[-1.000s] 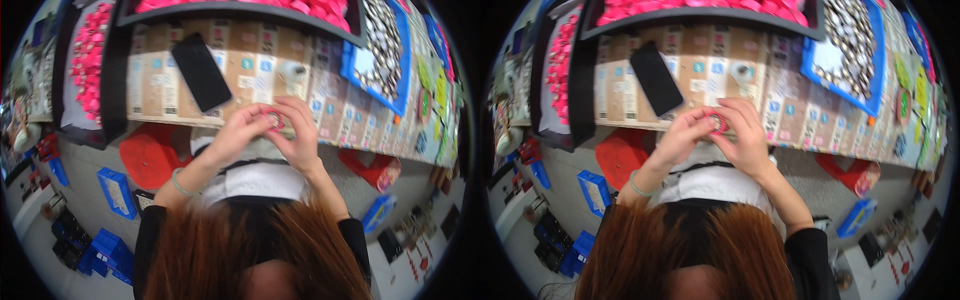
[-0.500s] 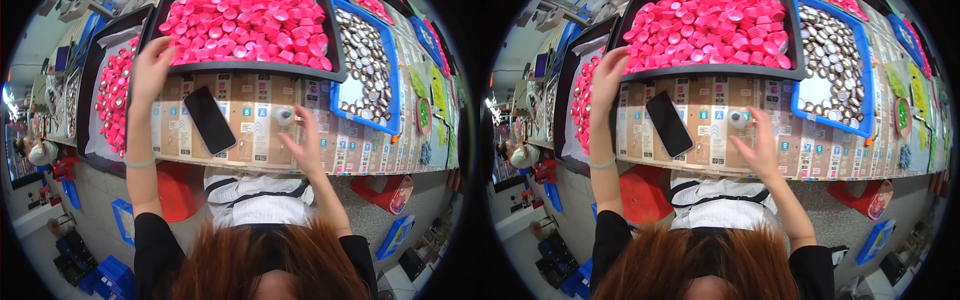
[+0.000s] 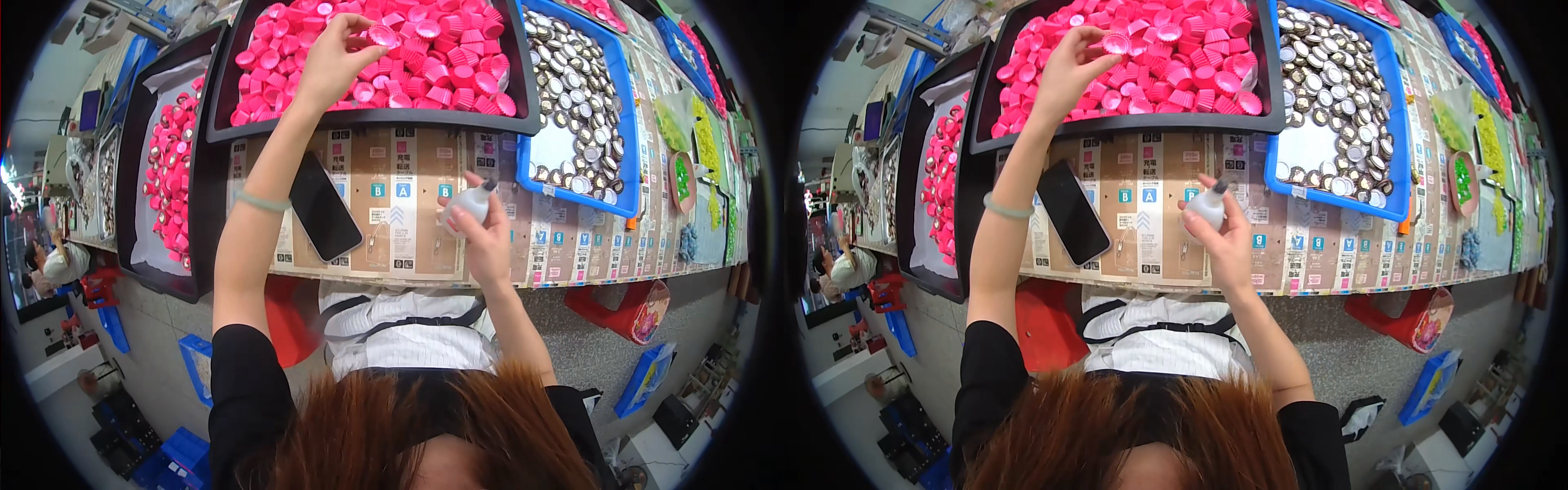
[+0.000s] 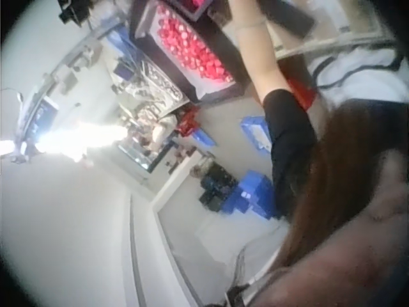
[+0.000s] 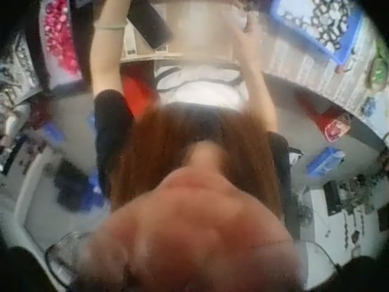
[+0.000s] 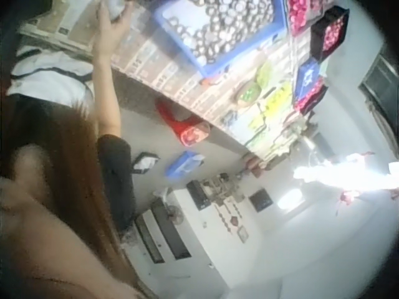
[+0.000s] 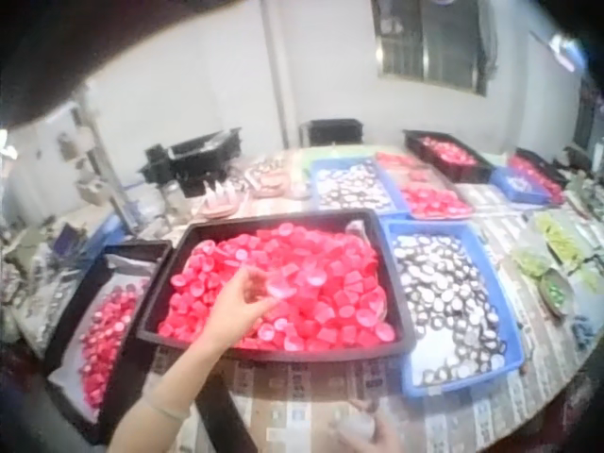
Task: The person repeatedly picks a pink plastic cap, applies glue from a squeeze bottle, places a small metallic disc into the cap, and sets the assembled unit into a tray. The process is repeated continuously throughout the clip.
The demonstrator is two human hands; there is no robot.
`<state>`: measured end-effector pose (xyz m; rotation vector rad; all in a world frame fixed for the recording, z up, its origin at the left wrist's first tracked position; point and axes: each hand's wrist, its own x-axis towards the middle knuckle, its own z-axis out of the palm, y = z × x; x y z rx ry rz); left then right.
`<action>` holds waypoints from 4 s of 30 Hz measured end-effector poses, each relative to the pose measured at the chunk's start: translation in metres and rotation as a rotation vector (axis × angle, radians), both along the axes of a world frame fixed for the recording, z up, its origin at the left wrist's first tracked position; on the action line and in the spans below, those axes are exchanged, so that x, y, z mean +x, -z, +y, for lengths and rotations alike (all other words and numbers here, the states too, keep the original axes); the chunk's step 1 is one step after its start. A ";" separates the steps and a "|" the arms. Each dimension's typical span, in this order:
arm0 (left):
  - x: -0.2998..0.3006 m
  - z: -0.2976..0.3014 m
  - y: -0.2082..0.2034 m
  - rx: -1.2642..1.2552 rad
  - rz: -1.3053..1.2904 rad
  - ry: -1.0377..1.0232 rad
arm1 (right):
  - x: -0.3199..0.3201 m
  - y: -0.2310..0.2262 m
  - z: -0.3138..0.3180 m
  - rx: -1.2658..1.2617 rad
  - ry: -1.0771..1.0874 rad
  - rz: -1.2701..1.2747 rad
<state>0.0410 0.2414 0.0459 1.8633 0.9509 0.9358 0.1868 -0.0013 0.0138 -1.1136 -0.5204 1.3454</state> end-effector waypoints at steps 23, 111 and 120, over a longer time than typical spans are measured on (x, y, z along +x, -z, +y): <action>-0.031 -0.228 0.005 -0.765 -0.578 -0.201 | -0.010 -0.051 -0.026 0.188 0.079 -0.203; -0.050 -0.224 0.020 -0.466 -0.589 -0.120 | 0.155 -0.020 0.062 0.073 0.238 -1.182; -0.051 -0.233 0.037 -1.201 -1.188 0.175 | 0.026 -0.029 -0.024 0.015 -0.297 -0.252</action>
